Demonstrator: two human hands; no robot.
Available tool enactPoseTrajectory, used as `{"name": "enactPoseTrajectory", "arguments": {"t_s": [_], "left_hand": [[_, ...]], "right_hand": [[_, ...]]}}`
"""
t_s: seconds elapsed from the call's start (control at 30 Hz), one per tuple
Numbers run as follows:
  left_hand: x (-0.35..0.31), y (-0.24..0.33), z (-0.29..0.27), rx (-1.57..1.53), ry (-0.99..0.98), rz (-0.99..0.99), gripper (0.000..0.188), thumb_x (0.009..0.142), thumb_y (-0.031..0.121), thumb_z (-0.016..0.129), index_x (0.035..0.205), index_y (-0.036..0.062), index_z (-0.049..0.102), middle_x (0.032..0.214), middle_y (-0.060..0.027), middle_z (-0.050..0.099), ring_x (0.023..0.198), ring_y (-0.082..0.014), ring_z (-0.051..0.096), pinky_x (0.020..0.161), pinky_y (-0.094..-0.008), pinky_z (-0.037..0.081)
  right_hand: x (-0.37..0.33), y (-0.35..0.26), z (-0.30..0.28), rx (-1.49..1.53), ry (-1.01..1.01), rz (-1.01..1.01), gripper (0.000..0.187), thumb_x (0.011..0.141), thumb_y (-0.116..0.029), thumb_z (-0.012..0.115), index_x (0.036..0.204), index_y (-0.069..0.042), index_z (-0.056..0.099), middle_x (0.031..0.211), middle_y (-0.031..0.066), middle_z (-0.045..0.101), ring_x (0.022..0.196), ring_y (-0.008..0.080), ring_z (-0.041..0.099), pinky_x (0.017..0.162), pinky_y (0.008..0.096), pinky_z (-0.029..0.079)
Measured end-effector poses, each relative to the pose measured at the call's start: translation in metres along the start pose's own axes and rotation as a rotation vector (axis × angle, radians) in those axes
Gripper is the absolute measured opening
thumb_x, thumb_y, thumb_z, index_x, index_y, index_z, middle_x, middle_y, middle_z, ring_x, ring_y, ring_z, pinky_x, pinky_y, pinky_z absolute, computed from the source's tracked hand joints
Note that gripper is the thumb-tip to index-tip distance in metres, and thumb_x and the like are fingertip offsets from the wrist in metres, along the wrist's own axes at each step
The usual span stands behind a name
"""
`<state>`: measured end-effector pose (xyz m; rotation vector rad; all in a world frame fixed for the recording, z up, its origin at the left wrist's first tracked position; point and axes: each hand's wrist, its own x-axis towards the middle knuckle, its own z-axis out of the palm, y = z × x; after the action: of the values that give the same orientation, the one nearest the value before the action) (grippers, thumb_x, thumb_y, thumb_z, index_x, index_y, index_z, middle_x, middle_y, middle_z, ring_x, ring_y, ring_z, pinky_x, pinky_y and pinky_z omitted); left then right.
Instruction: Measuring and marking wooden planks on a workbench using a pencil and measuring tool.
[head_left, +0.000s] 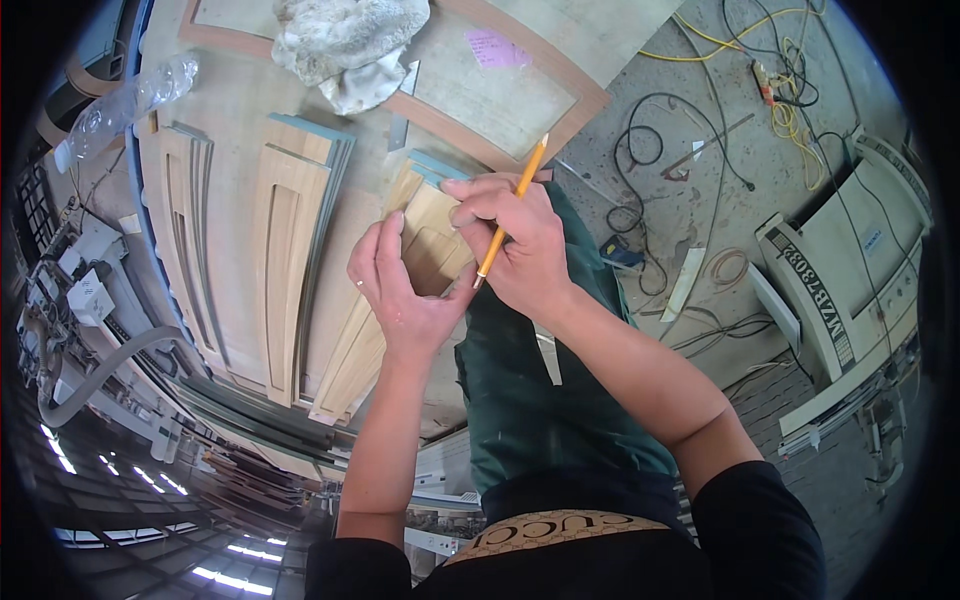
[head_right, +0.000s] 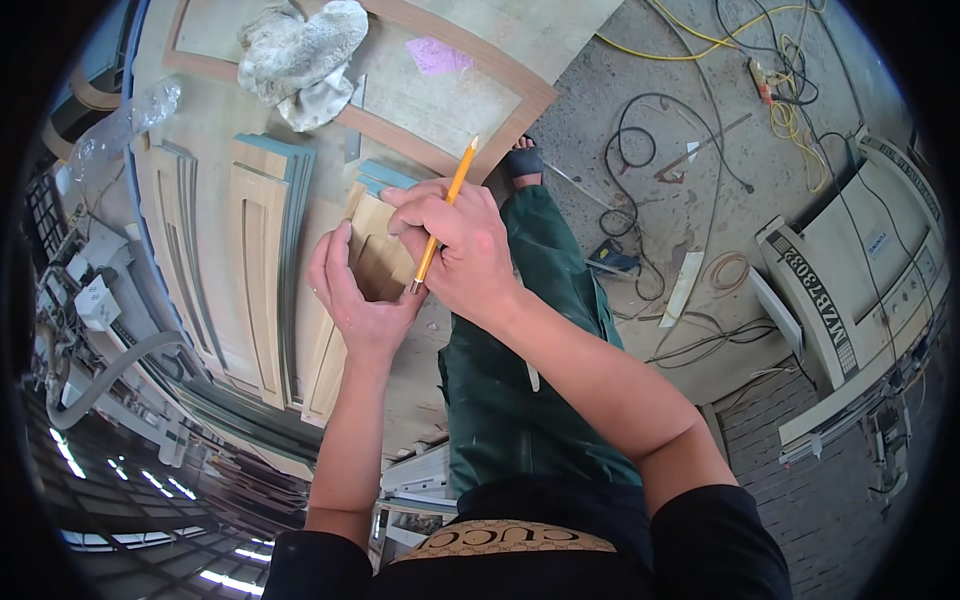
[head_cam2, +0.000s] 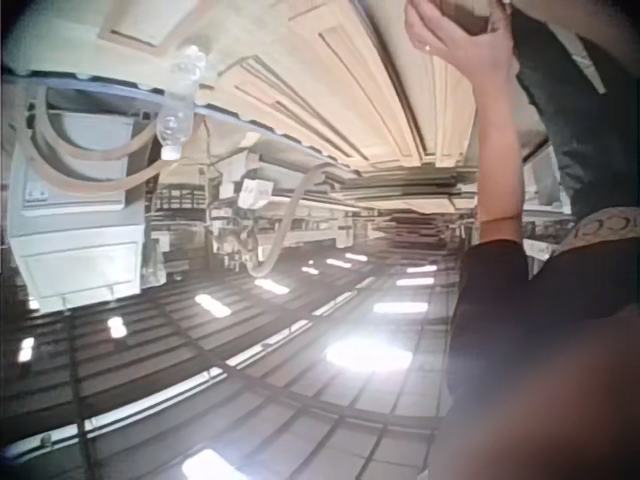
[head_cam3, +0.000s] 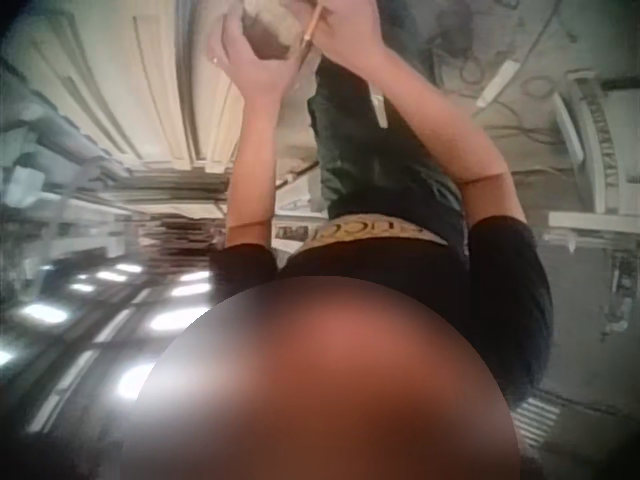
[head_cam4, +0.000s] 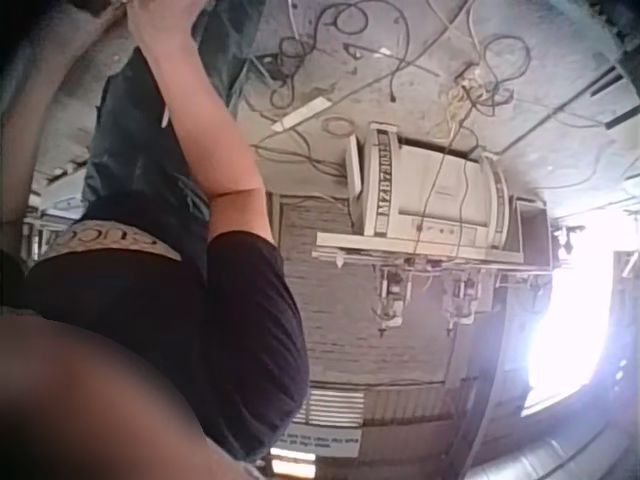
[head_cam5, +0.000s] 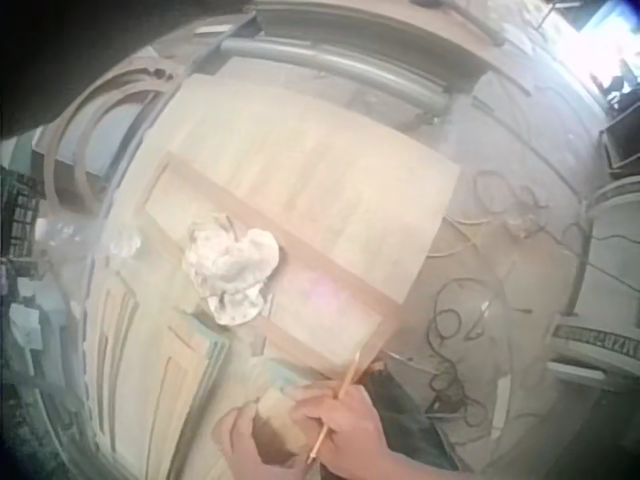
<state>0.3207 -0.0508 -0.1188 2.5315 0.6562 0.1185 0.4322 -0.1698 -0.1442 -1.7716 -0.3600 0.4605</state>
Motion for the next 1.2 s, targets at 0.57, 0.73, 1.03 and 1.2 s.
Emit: {"name": "enactPoseTrajectory", "arguments": {"t_s": [0.57, 0.73, 1.03, 1.2], "left_hand": [[0.002, 0.001, -0.003, -0.005, -0.011, 0.012, 0.097, 0.067, 0.031, 0.099, 0.147, -0.0015, 0.053, 0.14, -0.0196, 0.053, 0.129, -0.0358, 0.05, 0.108, -0.0466, 0.043], [0.001, -0.002, -0.001, -0.03, 0.035, 0.021, 0.096, 0.064, 0.029, 0.097, 0.145, 0.0001, 0.055, 0.136, -0.0178, 0.056, 0.125, -0.034, 0.051, 0.106, -0.047, 0.041], [0.0, 0.0, 0.001, -0.037, 0.005, -0.001, 0.095, 0.064, 0.026, 0.096, 0.146, 0.0008, 0.054, 0.136, -0.0182, 0.054, 0.126, -0.0354, 0.05, 0.107, -0.0478, 0.041], [0.002, 0.002, -0.001, -0.007, -0.004, -0.012, 0.094, 0.064, 0.024, 0.095, 0.146, 0.0009, 0.053, 0.138, -0.0189, 0.052, 0.127, -0.0363, 0.049, 0.108, -0.0479, 0.041]], "right_hand": [[0.0, 0.003, 0.002, 0.024, 0.023, -0.023, 0.015, 0.089, 0.003, 0.079, 0.095, -0.008, 0.07, 0.113, 0.0065, 0.08, 0.106, 0.0265, 0.072, 0.093, 0.0375, 0.052], [-0.001, 0.0, 0.004, 0.017, 0.035, -0.034, 0.014, 0.09, 0.003, 0.079, 0.095, -0.007, 0.07, 0.112, 0.0073, 0.08, 0.106, 0.027, 0.072, 0.092, 0.0375, 0.055], [-0.002, -0.003, -0.011, 0.049, 0.073, 0.071, 0.018, 0.089, 0.001, 0.081, 0.102, -0.005, 0.071, 0.115, 0.0093, 0.079, 0.11, 0.0281, 0.072, 0.096, 0.0376, 0.056], [-0.018, 0.004, -0.036, -0.097, 0.043, -0.012, 0.024, 0.084, 0.001, 0.085, 0.103, -0.005, 0.07, 0.114, 0.0105, 0.078, 0.11, 0.0276, 0.073, 0.098, 0.0387, 0.056]]}}
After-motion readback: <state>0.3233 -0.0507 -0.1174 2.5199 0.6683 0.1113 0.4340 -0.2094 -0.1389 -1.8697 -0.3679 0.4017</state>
